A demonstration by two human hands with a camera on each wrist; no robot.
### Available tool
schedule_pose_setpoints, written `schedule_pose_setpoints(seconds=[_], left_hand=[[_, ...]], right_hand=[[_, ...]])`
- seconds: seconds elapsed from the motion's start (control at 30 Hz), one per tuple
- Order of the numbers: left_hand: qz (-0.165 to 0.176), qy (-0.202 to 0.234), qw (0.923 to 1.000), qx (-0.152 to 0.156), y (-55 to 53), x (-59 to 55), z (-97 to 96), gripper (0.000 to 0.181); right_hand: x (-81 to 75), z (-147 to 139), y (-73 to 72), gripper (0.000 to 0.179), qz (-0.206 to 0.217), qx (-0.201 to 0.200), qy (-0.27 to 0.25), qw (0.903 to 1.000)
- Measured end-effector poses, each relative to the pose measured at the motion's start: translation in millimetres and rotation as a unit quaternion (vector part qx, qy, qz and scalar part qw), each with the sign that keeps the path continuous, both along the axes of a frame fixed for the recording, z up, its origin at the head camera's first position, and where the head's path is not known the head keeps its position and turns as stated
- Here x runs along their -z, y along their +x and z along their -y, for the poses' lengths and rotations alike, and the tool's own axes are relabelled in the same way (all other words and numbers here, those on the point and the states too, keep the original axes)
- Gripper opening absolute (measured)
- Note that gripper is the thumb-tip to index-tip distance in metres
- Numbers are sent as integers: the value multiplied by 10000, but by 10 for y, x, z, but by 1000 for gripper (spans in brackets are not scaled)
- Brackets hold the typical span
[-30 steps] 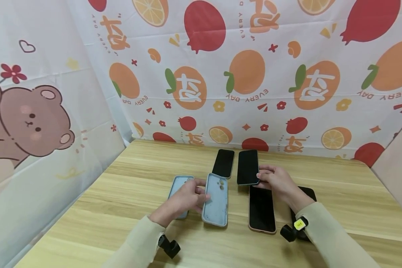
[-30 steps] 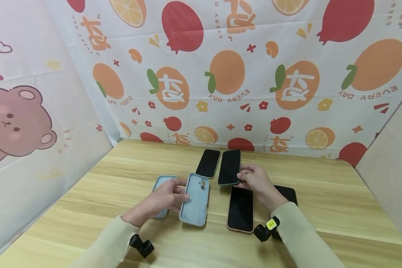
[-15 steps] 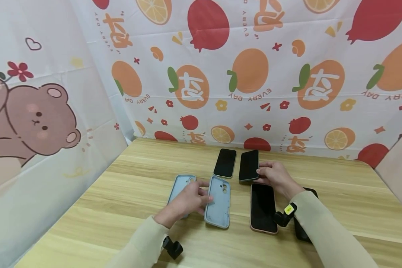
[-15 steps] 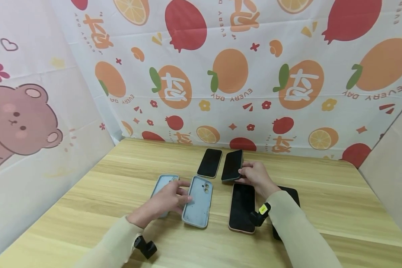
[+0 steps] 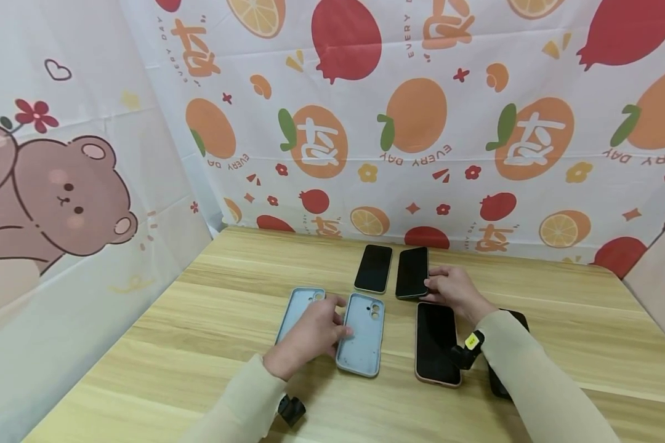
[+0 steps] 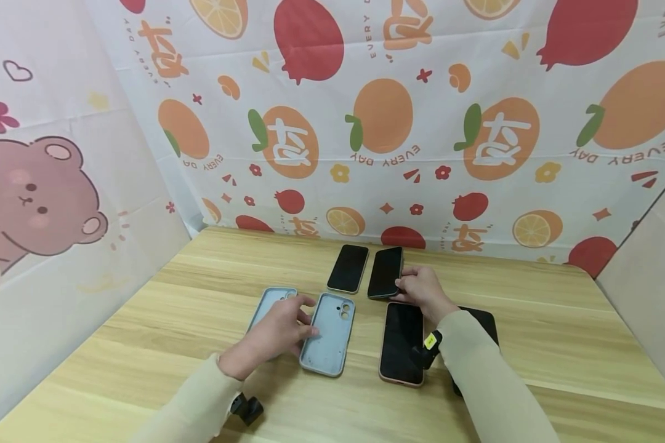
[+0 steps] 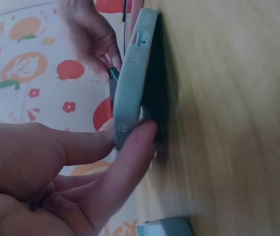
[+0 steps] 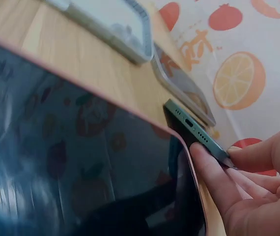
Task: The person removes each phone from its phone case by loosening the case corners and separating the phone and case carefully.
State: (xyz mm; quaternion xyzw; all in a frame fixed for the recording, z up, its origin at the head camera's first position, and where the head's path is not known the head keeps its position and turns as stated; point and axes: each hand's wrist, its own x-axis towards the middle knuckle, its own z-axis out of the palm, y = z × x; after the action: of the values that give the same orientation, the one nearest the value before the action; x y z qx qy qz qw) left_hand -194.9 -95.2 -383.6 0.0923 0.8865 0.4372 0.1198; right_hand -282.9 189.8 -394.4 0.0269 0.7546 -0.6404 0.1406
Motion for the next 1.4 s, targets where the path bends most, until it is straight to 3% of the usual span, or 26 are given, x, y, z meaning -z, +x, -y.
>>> schedule_pose_setpoints(seconds=[0.27, 0.47, 0.7, 1.07, 1.4], left_hand=[[-559, -609, 9966, 72, 24, 9, -48, 47], [-951, -1103, 9892, 146, 23, 9, -62, 42], [-1440, -1683, 9747, 288, 15, 7, -77, 28], [-1621, -1935, 9669, 369, 12, -22, -95, 15], [-2170, -2110, 9522, 415, 11, -96, -79, 8]], right_hand=[[33, -13, -15, 41, -226, -11, 914, 9956], [-17, 9, 0, 38, -97, 53, 750, 9971], [-45, 11, 23, 40, -158, 46, 903, 9958], [-123, -67, 83, 42, -268, -171, 1041, 9941], [-228, -223, 234, 42, -723, -215, 983, 9923]])
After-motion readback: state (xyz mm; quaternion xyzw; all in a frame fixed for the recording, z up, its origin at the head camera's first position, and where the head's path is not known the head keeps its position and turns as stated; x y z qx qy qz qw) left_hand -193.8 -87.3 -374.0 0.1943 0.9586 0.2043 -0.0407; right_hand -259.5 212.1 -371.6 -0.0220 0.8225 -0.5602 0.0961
